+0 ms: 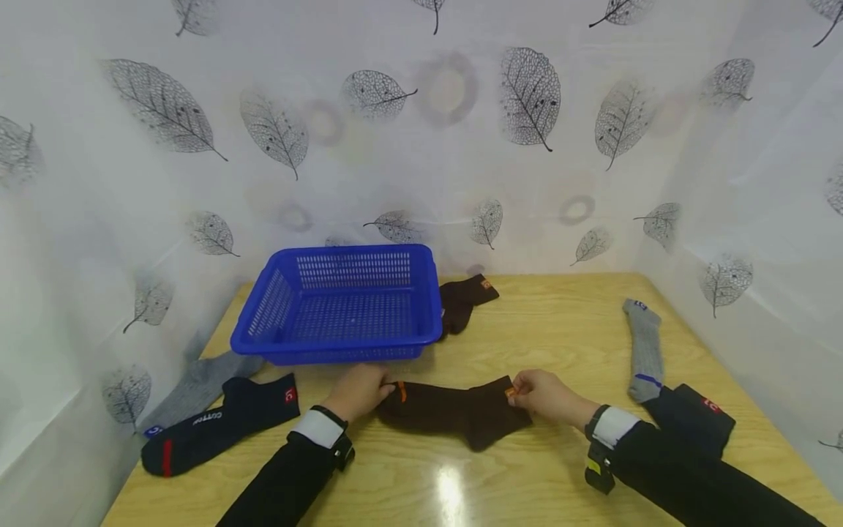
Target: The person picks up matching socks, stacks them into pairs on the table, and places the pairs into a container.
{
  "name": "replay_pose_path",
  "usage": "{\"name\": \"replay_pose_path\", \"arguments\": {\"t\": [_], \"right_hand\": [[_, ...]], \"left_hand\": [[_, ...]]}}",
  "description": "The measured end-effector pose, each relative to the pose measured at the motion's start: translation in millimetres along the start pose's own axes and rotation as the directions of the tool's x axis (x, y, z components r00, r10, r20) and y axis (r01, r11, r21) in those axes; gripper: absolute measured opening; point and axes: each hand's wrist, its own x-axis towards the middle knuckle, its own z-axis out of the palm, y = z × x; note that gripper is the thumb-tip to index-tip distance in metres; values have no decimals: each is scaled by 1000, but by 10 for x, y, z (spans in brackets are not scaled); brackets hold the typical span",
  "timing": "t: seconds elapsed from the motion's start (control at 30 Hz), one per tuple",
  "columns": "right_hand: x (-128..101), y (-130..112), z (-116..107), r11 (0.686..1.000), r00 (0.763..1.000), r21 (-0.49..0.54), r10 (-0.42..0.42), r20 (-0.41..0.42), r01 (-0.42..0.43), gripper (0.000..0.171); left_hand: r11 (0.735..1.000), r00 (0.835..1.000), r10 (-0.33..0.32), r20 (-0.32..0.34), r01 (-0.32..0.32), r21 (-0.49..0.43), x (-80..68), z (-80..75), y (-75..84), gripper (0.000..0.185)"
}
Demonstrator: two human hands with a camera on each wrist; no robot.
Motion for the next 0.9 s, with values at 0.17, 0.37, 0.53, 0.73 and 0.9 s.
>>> {"name": "replay_pose_path", "arguments": {"t": [0.17,0.37,0.53,0.73,0.9], "right_hand": [[40,-56,-44,998,999,-61,20,-50,-23,15],[61,-306,-5,931,980,-350,-155,-121,104,28],[41,-463,210,725,913,-597,-407,31,343,29],[-57,-537,452,605,934,-718,-299,196,345,60],[-106,-536,471,621,946,-714,-231,227,323,74]], "left_hand": [[1000,1000,1,-14,0,19,46,-114,74,28],[996,996,71,-47,-69,49,102,-311,392,19],[977,982,187,24,-189,103,214,-352,772,24],[963,954,196,226,-231,141,274,-255,1031,38],[980,939,121,322,-165,112,207,-168,1053,50]]}}
